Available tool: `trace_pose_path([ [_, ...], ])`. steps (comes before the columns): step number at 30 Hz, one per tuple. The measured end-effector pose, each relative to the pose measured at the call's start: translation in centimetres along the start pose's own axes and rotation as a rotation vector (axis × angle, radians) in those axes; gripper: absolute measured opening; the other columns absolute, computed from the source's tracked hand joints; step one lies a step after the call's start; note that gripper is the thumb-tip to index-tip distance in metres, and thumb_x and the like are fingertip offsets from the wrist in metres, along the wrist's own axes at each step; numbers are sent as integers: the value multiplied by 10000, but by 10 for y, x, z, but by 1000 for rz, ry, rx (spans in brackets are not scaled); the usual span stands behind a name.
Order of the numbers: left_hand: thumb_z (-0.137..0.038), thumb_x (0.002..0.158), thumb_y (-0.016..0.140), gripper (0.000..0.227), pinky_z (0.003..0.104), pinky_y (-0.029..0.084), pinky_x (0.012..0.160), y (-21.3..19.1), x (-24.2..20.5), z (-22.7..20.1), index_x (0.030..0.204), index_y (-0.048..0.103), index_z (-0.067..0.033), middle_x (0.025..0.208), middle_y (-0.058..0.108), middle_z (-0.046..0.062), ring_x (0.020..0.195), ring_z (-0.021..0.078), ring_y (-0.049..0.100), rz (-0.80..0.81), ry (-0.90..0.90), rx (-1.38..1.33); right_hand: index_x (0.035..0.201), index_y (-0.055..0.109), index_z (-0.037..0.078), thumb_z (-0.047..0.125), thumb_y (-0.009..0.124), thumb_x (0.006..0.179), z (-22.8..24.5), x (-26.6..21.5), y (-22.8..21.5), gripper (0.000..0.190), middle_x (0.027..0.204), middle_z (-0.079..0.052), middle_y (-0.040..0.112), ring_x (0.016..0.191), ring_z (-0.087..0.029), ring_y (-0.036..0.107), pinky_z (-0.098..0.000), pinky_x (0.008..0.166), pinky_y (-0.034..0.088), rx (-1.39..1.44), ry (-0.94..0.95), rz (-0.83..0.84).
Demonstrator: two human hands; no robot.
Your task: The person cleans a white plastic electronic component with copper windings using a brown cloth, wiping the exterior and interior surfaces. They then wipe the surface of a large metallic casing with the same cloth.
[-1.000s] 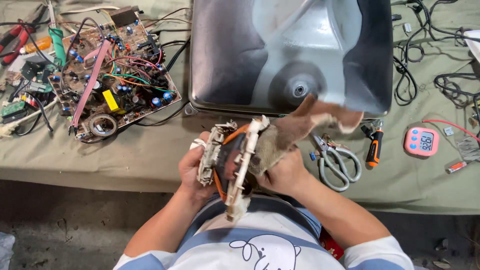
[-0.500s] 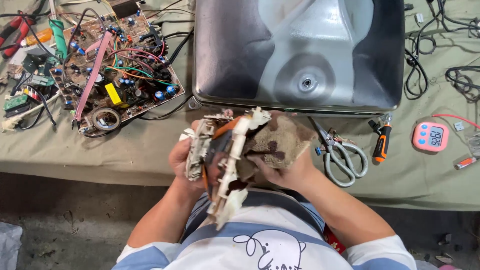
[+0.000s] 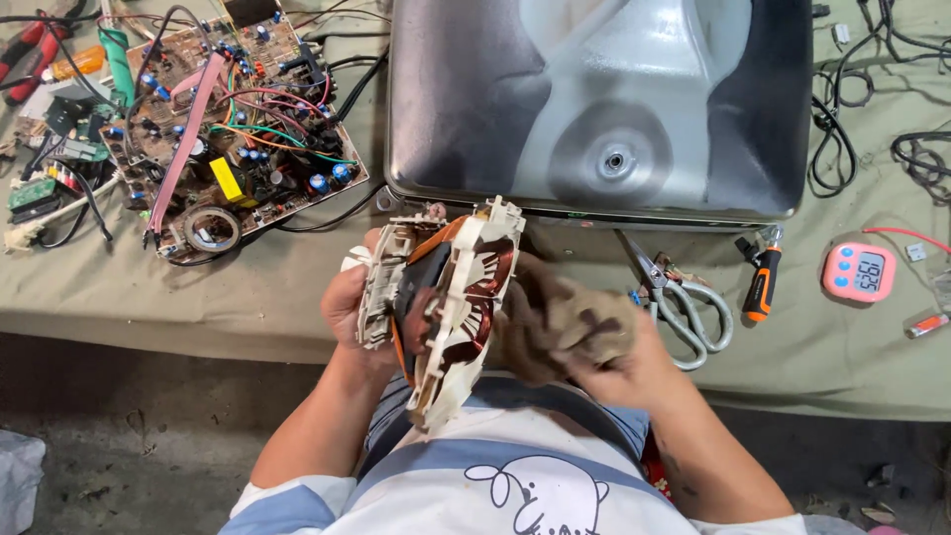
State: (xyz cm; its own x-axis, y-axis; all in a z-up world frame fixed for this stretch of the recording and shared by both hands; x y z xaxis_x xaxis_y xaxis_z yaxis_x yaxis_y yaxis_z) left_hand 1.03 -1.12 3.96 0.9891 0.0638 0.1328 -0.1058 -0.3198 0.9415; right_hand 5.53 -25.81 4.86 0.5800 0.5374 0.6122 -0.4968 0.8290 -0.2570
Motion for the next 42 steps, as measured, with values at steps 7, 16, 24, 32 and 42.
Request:
trace_pose_path([
  [7, -276, 923, 603, 208, 412, 536, 851, 23, -5, 0, 923, 471, -115, 980, 615, 187, 969, 348, 619, 89, -33, -61, 727, 670, 23, 139, 806, 753, -7, -22, -33, 181, 766, -199, 671, 700, -415, 691, -498, 753, 593, -412, -75, -95],
  [16, -189, 950, 538, 208, 480, 553, 409, -48, -31, 30, 1077, 416, -78, 1219, 449, 388, 506, 404, 601, 74, -348, -419, 1336, 366, 128, 157, 846, 888, -38, 32, 9, 657, 1319, -157, 640, 1343, -213, 579, -339, 1142, 491, 734, 33, -133],
  [24, -246, 772, 599, 250, 414, 524, 594, -36, -24, 43, 859, 399, -124, 821, 567, 137, 754, 317, 597, 25, -170, 19, 983, 668, -30, 409, 522, 1010, -6, 58, 8, 463, 850, -136, 737, 755, -222, 693, -345, 735, 536, 89, 0, -317],
  [32, -209, 818, 643, 238, 416, 501, 716, -24, -27, 50, 948, 508, -63, 907, 636, 203, 832, 318, 630, -82, -160, 22, 1157, 560, -62, 487, 664, 986, -18, 32, 35, 584, 1074, -203, 603, 964, -289, 622, -399, 873, 537, 405, 5, -439],
  [42, -169, 811, 757, 193, 521, 273, 1181, 0, -28, 47, 960, 664, -88, 1458, 469, 302, 1332, 408, 486, 17, -177, 142, 1037, 638, -1, 470, 390, 1087, -21, 33, -25, 535, 1078, -164, 648, 995, -269, 622, -422, 905, 492, 415, 453, -195],
])
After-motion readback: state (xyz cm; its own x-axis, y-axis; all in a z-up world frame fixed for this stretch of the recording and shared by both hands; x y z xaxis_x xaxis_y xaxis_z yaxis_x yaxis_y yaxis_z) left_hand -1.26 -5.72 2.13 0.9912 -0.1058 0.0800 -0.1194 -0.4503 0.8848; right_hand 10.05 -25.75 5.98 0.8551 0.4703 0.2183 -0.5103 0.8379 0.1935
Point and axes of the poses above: each hand's wrist, its own x-axis towards the middle knuckle, its own y-axis out of the palm, z = x × y, the point moved 1 cm from there along x, towards the middle knuckle
